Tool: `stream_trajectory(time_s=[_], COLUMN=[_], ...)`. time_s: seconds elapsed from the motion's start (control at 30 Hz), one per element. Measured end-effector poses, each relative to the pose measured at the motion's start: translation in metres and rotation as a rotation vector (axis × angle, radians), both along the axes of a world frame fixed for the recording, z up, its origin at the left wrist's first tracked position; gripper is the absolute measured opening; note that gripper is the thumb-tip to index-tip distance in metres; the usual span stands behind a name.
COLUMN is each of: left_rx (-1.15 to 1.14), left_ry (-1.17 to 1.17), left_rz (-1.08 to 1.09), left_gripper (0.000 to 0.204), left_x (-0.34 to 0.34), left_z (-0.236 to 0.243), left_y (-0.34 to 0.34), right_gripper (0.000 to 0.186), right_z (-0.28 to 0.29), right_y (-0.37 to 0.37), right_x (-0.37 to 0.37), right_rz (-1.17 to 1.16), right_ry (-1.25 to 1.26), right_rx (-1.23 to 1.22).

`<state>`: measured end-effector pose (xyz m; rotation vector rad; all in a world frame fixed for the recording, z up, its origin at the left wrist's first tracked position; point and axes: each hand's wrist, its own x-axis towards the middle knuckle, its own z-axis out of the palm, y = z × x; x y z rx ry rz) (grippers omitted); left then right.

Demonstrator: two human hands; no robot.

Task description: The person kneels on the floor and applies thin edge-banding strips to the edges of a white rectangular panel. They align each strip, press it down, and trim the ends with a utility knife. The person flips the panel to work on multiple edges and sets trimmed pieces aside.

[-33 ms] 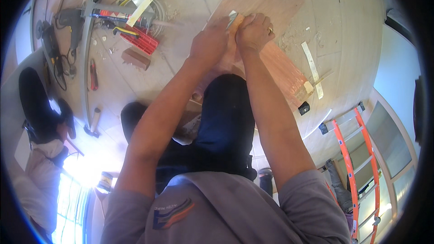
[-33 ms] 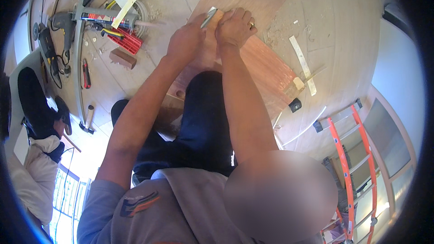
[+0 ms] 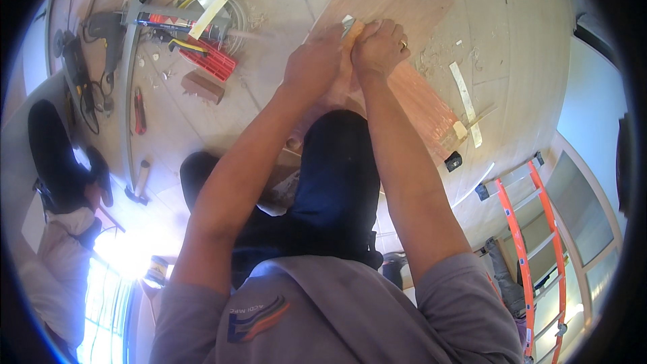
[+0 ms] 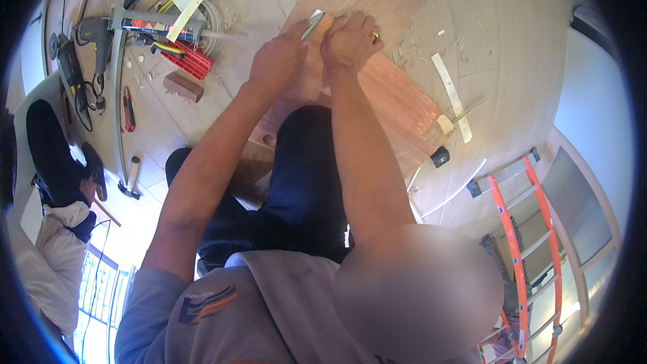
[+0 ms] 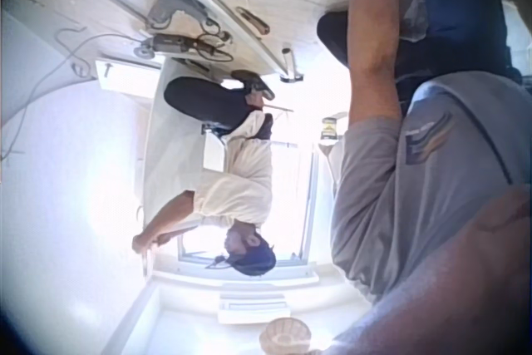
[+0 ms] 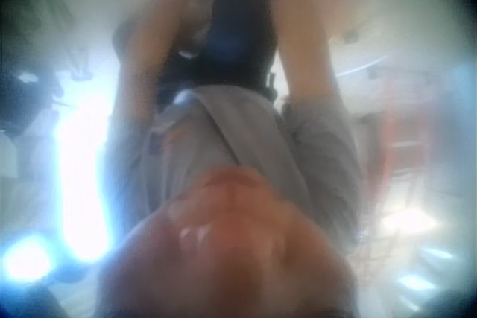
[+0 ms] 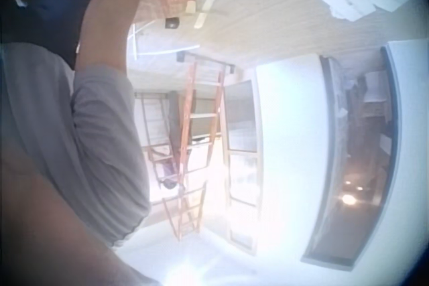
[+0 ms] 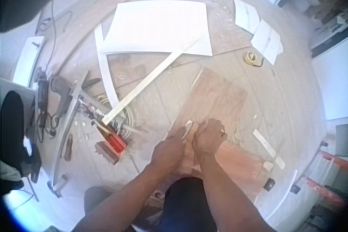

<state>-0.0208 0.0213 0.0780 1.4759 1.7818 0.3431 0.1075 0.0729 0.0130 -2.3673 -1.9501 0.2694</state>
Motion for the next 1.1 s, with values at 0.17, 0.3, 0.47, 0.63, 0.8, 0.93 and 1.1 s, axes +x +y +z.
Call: stream_trajectory(time_s=[0.17,0.3,0.47,0.63,0.8,0.93,1.1], left_rx=[-0.008,-0.068,-0.24,-0.232,-0.232,-0.265,-0.239], left_ry=[0.101,0.16,0.187,0.204,0.166,0.197,0.183], left_rz=[-0.103,-0.129,-0.161,-0.142,-0.18,-0.259,-0.24], left_gripper=[0.038,0.035,0.036,0.038,0.034,0.031,0.031], left_x=[-0.001,-0.005,-0.023,-0.029,-0.034,-0.04,-0.039], left_z=[0.004,0.008,0.022,0.023,0.028,0.037,0.023], left_y=[0.008,-0.01,-0.073,-0.093,-0.069,-0.046,-0.057], right_gripper=[0.028,0.029,0.03,0.031,0.032,0.033,0.034], right_z=[0.002,-0.003,-0.007,-0.006,-0.008,-0.005,-0.017], right_y=[0.004,0.005,0.005,0.002,0.005,-0.024,-0.028], right_x=[-0.001,-0.003,0.001,0.002,0.003,-0.032,-0.038], right_rz=[0.015,0.044,0.015,0.042,0.003,0.059,0.077], right_ry=[0.001,-0.056,-0.033,0.003,0.129,0.065,0.053], right_rx=[-0.01,-0.002,0.021,0.048,0.066,0.197,0.246])
